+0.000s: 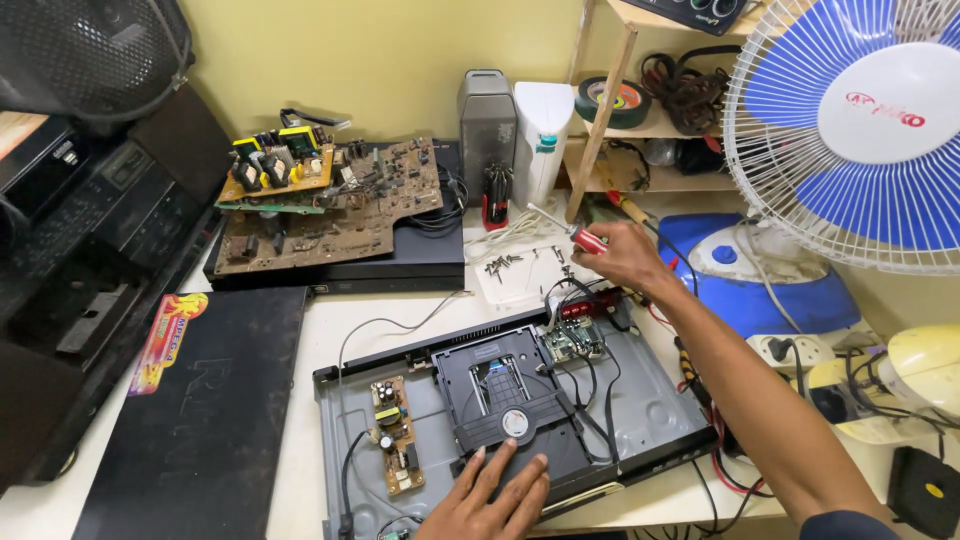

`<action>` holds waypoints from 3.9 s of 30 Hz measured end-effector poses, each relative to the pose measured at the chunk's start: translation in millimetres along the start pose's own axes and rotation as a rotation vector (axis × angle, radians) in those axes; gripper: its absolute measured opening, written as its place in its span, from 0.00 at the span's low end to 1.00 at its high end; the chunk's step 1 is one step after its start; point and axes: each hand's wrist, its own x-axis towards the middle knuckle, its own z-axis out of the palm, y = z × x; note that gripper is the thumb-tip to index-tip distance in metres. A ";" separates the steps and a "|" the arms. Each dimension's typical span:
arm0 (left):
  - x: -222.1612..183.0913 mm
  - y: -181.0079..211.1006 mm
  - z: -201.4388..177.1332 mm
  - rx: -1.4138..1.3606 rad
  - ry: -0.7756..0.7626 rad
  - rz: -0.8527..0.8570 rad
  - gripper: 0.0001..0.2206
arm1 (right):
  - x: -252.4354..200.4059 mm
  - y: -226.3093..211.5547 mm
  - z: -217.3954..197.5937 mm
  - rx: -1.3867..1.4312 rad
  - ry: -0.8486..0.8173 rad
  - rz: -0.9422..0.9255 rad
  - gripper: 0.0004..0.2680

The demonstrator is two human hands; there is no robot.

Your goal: Repairing a DVD player by installing the disc drive mechanism, connecting internal wiring, and securing it with a screwdriver.

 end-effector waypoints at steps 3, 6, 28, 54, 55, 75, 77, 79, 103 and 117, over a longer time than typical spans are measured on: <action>-0.5 0.4 3.0 0.005 0.044 0.000 0.17 | 20.0 12.8 12.0 -0.151 -0.058 -0.112 0.10; -4.4 -0.3 12.3 0.019 0.083 -0.036 0.15 | 26.5 11.3 13.3 -0.250 -0.068 -0.111 0.14; 103.9 -166.4 -27.2 -0.359 0.098 -0.296 0.10 | 48.1 42.7 38.7 -0.160 -0.122 0.043 0.24; 230.0 -242.7 71.3 -0.066 -0.647 -0.341 0.07 | 40.6 40.7 28.5 -0.153 0.071 -0.161 0.12; 229.6 -244.2 64.9 -0.066 -0.646 -0.337 0.07 | 39.0 40.4 25.1 -0.155 0.073 -0.159 0.12; 150.3 -198.8 -16.0 -1.909 0.487 -0.843 0.11 | -137.7 -47.2 2.6 0.103 0.296 -0.501 0.17; 138.5 -193.0 -20.8 -1.913 0.458 -0.846 0.11 | -149.5 -52.6 5.8 0.114 0.311 -0.519 0.16; 130.2 -188.8 -27.1 -1.921 0.426 -0.845 0.10 | -157.1 -56.9 7.7 0.122 0.329 -0.534 0.15; 115.0 -173.0 -30.5 -1.867 0.357 -0.711 0.08 | -189.9 -81.2 1.0 0.097 0.299 -0.570 0.14; 115.6 -153.9 -53.7 -1.648 0.404 -0.632 0.09 | -200.4 -93.8 -6.7 0.010 0.236 -0.440 0.14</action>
